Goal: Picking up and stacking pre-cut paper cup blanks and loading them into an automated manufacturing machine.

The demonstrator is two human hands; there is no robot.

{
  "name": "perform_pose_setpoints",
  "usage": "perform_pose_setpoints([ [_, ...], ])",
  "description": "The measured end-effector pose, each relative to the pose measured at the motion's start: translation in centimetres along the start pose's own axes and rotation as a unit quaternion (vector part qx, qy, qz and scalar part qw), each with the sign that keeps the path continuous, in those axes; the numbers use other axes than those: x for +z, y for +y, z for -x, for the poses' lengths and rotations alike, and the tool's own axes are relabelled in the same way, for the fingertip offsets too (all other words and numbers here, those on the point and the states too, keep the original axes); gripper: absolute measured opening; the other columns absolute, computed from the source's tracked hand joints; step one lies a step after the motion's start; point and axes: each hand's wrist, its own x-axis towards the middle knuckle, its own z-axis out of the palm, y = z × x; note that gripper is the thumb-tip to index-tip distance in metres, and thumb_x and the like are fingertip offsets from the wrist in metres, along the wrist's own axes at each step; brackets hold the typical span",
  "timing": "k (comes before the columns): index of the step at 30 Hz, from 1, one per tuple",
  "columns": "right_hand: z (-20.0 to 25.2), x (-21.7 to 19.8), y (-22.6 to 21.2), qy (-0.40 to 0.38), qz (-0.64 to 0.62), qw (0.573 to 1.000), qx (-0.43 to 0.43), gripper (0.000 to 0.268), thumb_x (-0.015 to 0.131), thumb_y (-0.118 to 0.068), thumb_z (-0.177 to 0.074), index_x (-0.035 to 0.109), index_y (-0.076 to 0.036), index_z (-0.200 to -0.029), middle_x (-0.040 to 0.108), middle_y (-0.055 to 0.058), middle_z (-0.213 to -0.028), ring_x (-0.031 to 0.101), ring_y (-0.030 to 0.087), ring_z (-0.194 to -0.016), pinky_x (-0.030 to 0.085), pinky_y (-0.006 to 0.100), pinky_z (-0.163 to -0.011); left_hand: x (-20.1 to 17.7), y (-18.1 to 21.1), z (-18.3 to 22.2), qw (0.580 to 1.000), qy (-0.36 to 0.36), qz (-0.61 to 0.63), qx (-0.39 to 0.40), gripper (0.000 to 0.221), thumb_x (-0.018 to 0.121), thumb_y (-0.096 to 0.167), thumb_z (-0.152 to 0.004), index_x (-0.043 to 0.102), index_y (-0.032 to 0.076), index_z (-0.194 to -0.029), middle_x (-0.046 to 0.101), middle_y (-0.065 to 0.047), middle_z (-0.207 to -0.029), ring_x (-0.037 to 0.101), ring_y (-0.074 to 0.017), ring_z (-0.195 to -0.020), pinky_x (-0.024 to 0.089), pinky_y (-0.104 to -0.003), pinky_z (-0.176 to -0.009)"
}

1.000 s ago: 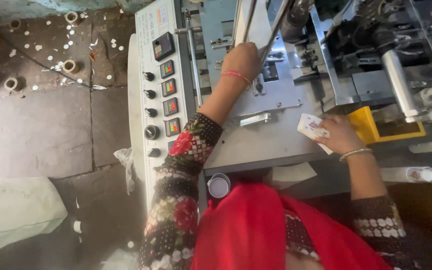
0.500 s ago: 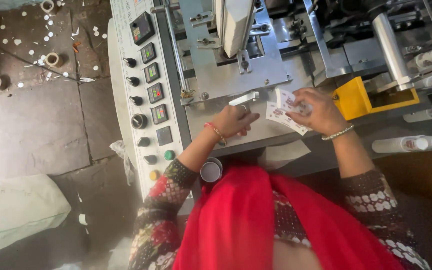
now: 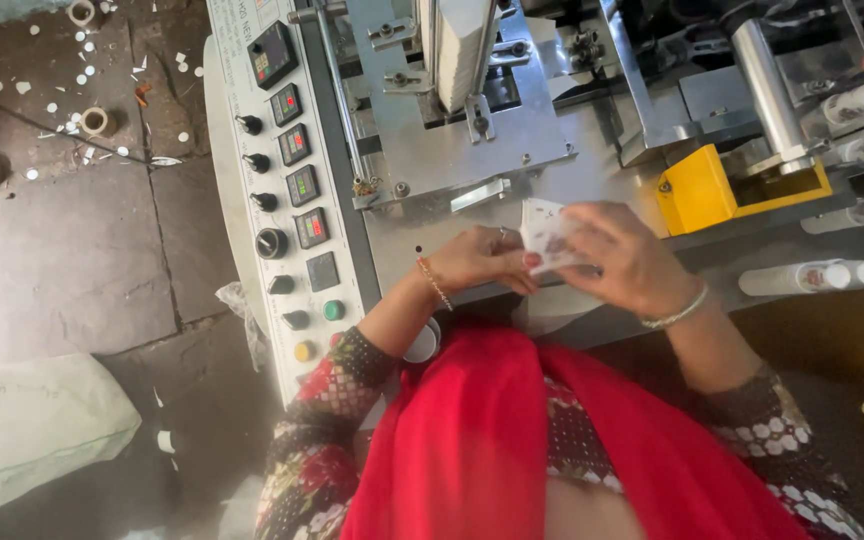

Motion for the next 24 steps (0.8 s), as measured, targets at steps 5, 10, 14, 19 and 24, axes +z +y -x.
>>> perform_pose_setpoints([
  [5,0.3,-0.3,-2.7,-0.034,-0.085,0.996,-0.002,0.03,0.082,-0.027,-0.075,0.069,-0.006,-0.092,0.067,0.013,-0.124,0.066,0.028,-0.117,0.051,0.044,-0.098,0.3,-4.3,2.1,0.951,0.012,-0.302,0.069,0.027,0.073,0.025,-0.091,0.073,0.0,-0.101,0.076,-0.017,-0.085,0.076,-0.027,-0.074,0.062,-0.038,-0.069],
  [10,2.7,3.2,-1.3,-0.079,-0.173,0.981,0.02,0.028,0.078,-0.022,-0.083,0.074,-0.004,-0.104,0.075,0.01,-0.105,0.069,0.025,-0.104,0.053,0.037,-0.089,0.7,-7.0,3.5,0.822,0.024,-0.533,0.198,0.023,0.069,0.03,-0.099,0.074,0.008,-0.101,0.075,-0.016,-0.091,0.072,-0.0343,-0.08,0.058,-0.043,-0.076],
  [14,1.6,1.0,-3.7,-0.166,-0.008,0.978,-0.128,0.023,0.073,-0.017,-0.077,0.073,-0.003,-0.095,0.068,0.005,-0.078,0.067,0.022,-0.079,0.053,0.037,-0.074,2.4,-3.7,3.7,0.903,-0.067,-0.424,-0.005,0.045,0.068,0.046,-0.091,0.075,0.006,-0.109,0.075,-0.017,-0.082,0.073,-0.0306,-0.073,0.055,-0.043,-0.068],
  [19,0.7,-0.7,-6.2,-0.084,0.058,0.969,-0.226,0.016,0.071,-0.016,-0.079,0.069,-0.005,-0.09,0.067,0.005,-0.088,0.066,0.021,-0.091,0.052,0.04,-0.088,3.7,-4.9,4.4,0.905,-0.034,-0.424,0.022,0.058,0.074,0.047,-0.079,0.069,0.003,-0.116,0.075,-0.02,-0.083,0.074,-0.0333,-0.076,0.056,-0.043,-0.073],
  [24,3.8,3.5,-2.1,-0.118,-0.111,0.985,-0.055,0.05,0.076,-0.024,-0.07,0.071,-0.008,-0.117,0.063,0.023,-0.131,0.052,0.038,-0.13,0.035,0.046,-0.108,4.2,-7.2,5.3,0.85,0.154,-0.487,0.128,0.047,0.077,0.038,-0.08,0.068,0.0,-0.107,0.072,-0.024,-0.091,0.07,-0.0432,-0.084,0.056,-0.048,-0.076],
])
